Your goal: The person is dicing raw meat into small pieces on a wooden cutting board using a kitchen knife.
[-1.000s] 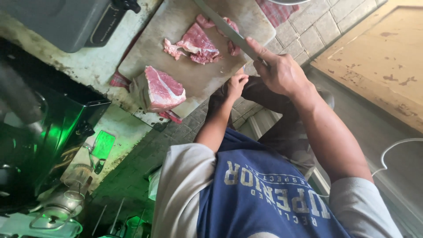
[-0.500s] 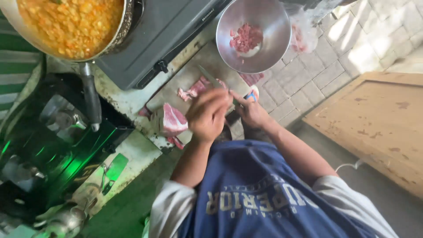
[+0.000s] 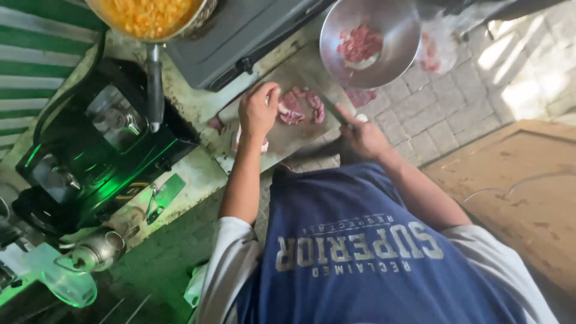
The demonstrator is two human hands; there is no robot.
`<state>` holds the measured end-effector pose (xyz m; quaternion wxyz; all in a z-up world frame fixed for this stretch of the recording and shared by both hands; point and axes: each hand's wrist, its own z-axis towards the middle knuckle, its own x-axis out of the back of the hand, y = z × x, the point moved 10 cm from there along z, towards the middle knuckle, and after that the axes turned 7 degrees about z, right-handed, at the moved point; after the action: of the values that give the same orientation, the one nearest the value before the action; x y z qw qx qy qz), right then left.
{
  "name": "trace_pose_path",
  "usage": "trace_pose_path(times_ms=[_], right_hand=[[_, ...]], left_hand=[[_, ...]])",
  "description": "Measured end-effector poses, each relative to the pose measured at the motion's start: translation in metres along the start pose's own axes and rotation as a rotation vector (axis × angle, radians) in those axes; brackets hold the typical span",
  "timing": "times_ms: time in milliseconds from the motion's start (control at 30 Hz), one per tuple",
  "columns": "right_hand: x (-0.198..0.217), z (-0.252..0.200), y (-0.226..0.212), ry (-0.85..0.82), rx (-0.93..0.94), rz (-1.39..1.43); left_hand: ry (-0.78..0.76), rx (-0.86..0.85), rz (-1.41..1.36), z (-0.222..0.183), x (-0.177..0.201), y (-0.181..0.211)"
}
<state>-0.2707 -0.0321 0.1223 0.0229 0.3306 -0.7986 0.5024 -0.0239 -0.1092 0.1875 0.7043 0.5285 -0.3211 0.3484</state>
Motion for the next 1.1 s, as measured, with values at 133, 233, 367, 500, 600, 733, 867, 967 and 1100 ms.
trace_pose_path(times_ms=[133,233,367,500,600,733,867,967,1100], right_hand=[[-0.014,-0.013,-0.015,0.093,-0.073,-0.062],[-0.040,-0.024,-0.049,0.140,-0.098,-0.114],[-0.079,-0.022,-0.053,0.139,-0.209,-0.113],[-0.100,-0.023,-0.038,0.179,-0.220,-0.098],[-0.103,-0.028,-0.031,0.184,-0.220,-0.097],[-0.101,-0.032,-0.034,0.172,-0.182,-0.118],[-0.106,-0.045,-0.026,0.181,-0.189,-0.211],[-0.112,-0.040,-0.032,0.185,-0.170,-0.240],[-0.124,0.006,-0.020,0.194,-0.077,-0.183]], left_hand=[[-0.183,-0.112,-0.090,-0.051,-0.038,-0.039],[-0.125,-0.294,-0.188,-0.060,-0.055,-0.039],[-0.083,-0.372,-0.089,-0.057,-0.059,-0.037],[-0.184,-0.372,-0.152,-0.055,-0.087,-0.046],[-0.245,-0.369,-0.148,-0.060,-0.102,-0.050],[-0.277,-0.374,-0.017,-0.076,-0.149,-0.075],[-0.309,-0.355,0.051,-0.074,-0.153,-0.076],[-0.293,-0.396,0.059,-0.073,-0.149,-0.071],[-0.336,-0.371,0.114,-0.076,-0.156,-0.075]])
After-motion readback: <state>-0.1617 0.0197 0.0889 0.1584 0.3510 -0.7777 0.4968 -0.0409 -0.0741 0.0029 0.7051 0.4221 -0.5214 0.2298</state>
